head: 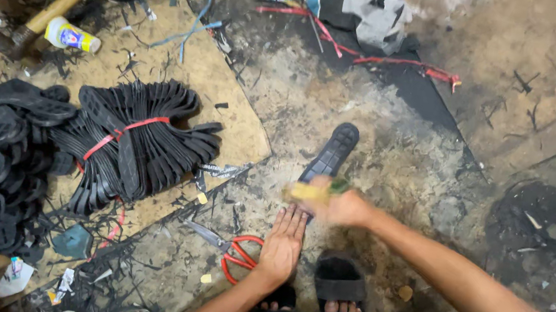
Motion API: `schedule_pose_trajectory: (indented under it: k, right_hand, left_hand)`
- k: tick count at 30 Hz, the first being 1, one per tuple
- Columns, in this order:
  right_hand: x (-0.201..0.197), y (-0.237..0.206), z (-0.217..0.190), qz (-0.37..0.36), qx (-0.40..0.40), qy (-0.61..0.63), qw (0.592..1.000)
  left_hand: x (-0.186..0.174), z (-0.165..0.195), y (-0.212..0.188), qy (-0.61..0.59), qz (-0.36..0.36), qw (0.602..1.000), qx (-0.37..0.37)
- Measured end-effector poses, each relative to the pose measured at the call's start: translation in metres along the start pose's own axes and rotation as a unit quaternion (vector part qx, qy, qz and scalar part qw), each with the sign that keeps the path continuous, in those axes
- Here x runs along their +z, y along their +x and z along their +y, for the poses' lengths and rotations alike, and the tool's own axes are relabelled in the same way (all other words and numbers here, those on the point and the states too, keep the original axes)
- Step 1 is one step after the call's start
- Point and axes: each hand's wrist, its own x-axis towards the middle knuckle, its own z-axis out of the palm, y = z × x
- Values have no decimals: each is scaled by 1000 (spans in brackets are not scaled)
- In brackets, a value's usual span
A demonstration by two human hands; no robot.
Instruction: The person repeatedly picks up black shoe soles from a pile and brushes their surfaces with a large brush. The person handles the soles one at a time, brushing each side and then placing them back on the pile. The process continues throughout the clip.
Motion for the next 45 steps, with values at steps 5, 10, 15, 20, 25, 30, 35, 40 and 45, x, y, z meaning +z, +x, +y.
schedule_pose_trajectory:
  k: [5, 10, 15, 20, 25, 30, 35, 40, 45]
  right_hand:
    - [-37, 22, 12, 177, 59, -98, 978]
    - [-81, 29, 28, 465, 202, -71, 859]
    - [-17, -35, 7, 477, 238, 66, 843]
    - [-17, -71, 5, 546, 245, 139, 789]
    - [-51, -91, 22, 582, 172, 208, 767]
    - [-74, -111, 27, 610, 169, 234, 738]
    - [-70, -94, 25, 621, 117, 239, 737]
    - [-56, -79, 23, 600, 154, 289, 730]
    - [-49, -86, 25, 590, 142, 186, 773]
  left_hand:
    - [-8, 3, 3, 17, 65, 998, 2]
    - [-44, 4, 30, -123, 36, 986, -104]
    - [-45, 6, 60, -246, 175, 933, -198]
    - [-37, -7, 91, -617, 112, 726, -282]
    - [-132, -81, 104, -688, 324, 583, -286]
    - [-244, -144, 48, -141, 740, 644, -134]
    - [-154, -75, 53, 66, 587, 780, -205]
    - [-26, -12, 75, -151, 38, 983, 94]
    - [-31, -14, 42, -567, 112, 811, -83]
